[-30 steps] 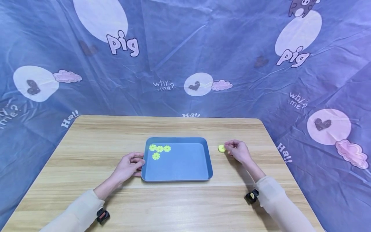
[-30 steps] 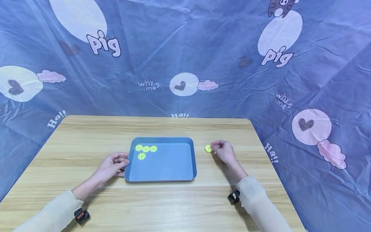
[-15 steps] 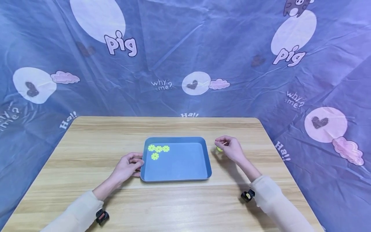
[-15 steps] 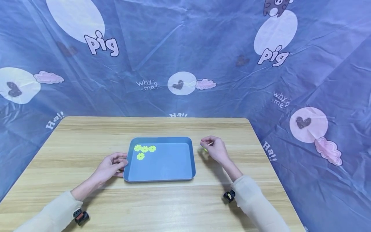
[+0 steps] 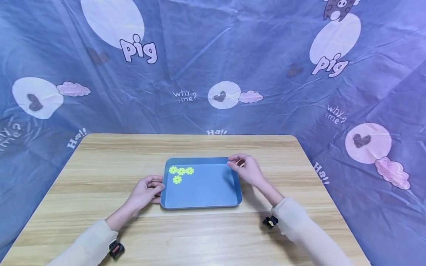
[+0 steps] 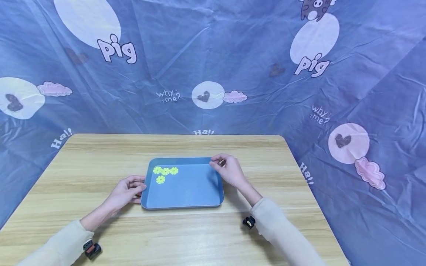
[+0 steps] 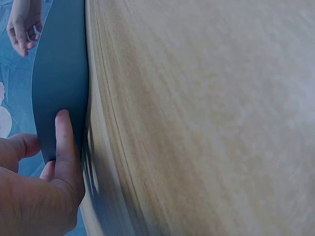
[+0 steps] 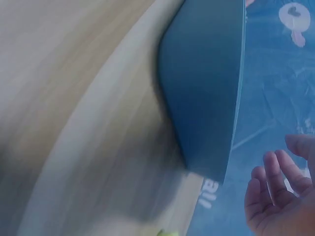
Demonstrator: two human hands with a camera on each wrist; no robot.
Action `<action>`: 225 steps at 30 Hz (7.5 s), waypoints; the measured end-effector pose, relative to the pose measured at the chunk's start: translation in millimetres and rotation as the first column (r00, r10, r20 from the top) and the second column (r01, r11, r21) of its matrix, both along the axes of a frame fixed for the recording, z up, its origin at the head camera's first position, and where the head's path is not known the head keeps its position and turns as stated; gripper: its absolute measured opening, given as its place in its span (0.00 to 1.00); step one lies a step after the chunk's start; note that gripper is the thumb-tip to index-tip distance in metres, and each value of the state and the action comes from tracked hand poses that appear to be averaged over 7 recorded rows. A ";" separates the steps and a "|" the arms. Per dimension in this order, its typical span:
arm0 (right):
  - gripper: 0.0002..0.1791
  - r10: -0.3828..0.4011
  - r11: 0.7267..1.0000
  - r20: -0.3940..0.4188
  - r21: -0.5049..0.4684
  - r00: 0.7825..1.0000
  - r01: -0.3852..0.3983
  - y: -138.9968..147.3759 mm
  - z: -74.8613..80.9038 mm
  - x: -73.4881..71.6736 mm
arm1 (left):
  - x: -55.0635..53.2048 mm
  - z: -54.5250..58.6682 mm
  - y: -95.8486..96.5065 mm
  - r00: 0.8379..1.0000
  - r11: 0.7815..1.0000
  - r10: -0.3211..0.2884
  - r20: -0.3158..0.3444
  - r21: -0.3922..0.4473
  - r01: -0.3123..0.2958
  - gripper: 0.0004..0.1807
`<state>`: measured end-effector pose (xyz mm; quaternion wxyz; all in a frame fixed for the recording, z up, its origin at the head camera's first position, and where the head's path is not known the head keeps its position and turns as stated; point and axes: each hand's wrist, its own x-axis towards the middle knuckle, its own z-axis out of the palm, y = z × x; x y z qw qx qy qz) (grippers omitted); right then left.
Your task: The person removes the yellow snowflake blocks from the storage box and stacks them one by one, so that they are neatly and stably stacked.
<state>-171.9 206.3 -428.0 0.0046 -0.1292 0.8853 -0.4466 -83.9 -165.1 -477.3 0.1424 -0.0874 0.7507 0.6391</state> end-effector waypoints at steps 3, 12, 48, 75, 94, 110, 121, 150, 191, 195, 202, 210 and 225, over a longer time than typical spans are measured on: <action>0.11 0.029 1.000 -0.017 0.013 0.999 -0.029 -11.8 0.6 0.0 | 0.7 0.0 1.0 1.000 1.000 0.003 0.005 0.004 -0.003 0.26; 0.13 0.119 0.992 -0.051 0.035 0.992 -0.117 -47.6 -4.9 1.7 | 1.9 -2.2 1.8 1.000 1.000 0.007 0.001 0.020 -0.007 0.26; 0.20 0.284 0.882 -0.020 0.399 0.959 -0.252 -115.6 -44.5 -8.9 | 3.8 -4.4 2.9 1.000 1.000 -0.005 -0.011 0.012 0.005 0.27; 0.20 0.277 0.801 -0.067 0.568 0.958 -0.192 -127.9 -47.3 -10.4 | 5.5 -4.1 5.3 1.000 1.000 -0.001 -0.012 0.004 0.001 0.26; 0.19 0.266 0.826 -0.021 0.521 0.964 -0.217 -125.8 -47.7 -11.4 | 5.2 -2.9 5.0 1.000 1.000 -0.003 -0.007 -0.001 0.003 0.26; 0.17 0.260 0.871 -0.019 0.435 0.965 -0.227 -121.5 -47.1 -13.1 | 5.9 -3.1 5.8 1.000 1.000 0.002 0.003 -0.003 -0.002 0.25; 0.11 0.255 0.902 -0.004 0.361 0.967 -0.236 -115.6 -44.9 -13.6 | 6.1 -3.3 5.4 1.000 1.000 0.002 -0.001 0.004 -0.002 0.26; 0.04 0.238 0.950 0.026 0.204 0.971 -0.238 -93.9 -32.2 -8.4 | -1.7 -2.2 3.8 1.000 0.999 0.012 0.007 -0.035 -0.011 0.25; 0.05 0.027 1.000 0.002 0.002 1.000 -0.027 18.1 -7.8 13.6 | 8.6 0.4 10.0 0.999 0.998 0.032 0.023 -0.046 -0.031 0.25; 0.06 -0.013 1.000 -0.048 0.012 0.999 0.013 32.5 -10.7 12.2 | 9.0 1.3 10.1 0.999 0.998 0.036 0.028 -0.055 -0.035 0.25; 0.06 -0.093 0.996 -0.070 0.004 0.993 0.094 55.3 -18.9 8.1 | 9.4 1.6 9.8 0.999 0.998 0.033 0.023 -0.046 -0.032 0.25; 0.07 -0.179 0.984 -0.024 -0.009 0.984 0.179 73.2 -27.7 2.9 | 4.5 1.0 6.7 0.999 0.999 0.025 0.024 -0.044 -0.024 0.24; 0.15 -0.208 0.961 0.144 -0.153 0.967 0.230 87.6 -46.0 -11.4 | -11.7 0.1 -5.9 1.000 0.999 -0.003 0.025 -0.046 0.004 0.24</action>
